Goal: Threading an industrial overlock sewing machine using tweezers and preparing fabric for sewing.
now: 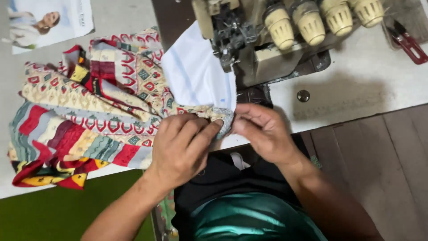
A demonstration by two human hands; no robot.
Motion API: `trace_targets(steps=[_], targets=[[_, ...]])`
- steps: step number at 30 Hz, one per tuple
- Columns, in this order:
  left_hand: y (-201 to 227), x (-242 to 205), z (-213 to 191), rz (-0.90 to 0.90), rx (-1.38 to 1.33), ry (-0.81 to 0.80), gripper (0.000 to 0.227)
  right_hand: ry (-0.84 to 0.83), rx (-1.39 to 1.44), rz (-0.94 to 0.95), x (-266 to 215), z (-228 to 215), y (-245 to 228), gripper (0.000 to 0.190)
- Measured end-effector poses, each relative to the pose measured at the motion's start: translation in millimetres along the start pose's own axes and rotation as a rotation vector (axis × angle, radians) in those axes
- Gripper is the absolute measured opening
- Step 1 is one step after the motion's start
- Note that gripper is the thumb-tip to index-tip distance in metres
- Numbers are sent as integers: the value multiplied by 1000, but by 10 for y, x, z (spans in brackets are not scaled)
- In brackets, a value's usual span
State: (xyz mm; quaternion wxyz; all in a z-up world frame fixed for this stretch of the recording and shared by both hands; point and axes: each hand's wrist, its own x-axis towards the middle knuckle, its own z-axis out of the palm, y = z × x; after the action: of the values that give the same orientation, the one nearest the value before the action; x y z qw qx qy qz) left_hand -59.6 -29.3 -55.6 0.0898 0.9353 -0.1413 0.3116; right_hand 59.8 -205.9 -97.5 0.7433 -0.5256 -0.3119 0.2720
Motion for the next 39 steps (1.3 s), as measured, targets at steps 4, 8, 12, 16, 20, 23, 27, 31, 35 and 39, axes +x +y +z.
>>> trace_targets(steps=[4, 8, 12, 16, 20, 23, 27, 31, 35, 39], targets=[[-93, 162, -218, -137, -463, -77, 34, 133, -697, -273, 47, -79, -166, 27], [-195, 360, -308, -191, -555, -85, 18, 138, -918, -592, 205, -89, -460, 22], [-253, 481, -422, -285, -567, -206, 23, -80, -941, -697, 386, -25, -702, 28], [-304, 569, -490, -302, -543, -252, 27, -171, -906, -766, 533, -32, -715, 25], [-264, 586, -408, -307, -495, -231, 24, -163, -855, -873, 575, -26, -685, 20], [-215, 597, -304, -274, -321, -224, 37, -141, -790, -910, 585, -58, -625, 20], [-295, 575, -185, 77, 105, -92, 43, -114, -844, -895, 540, -170, -502, 8], [-315, 652, -274, 279, -170, -140, 29, -124, -976, -934, 410, -321, -233, 14], [-362, 537, -237, 257, -105, -228, 20, -121, -1010, -902, 370, -339, -235, 11], [-401, 506, -246, 282, -62, -299, 45, -113, -1047, -906, 361, -345, -275, 17]])
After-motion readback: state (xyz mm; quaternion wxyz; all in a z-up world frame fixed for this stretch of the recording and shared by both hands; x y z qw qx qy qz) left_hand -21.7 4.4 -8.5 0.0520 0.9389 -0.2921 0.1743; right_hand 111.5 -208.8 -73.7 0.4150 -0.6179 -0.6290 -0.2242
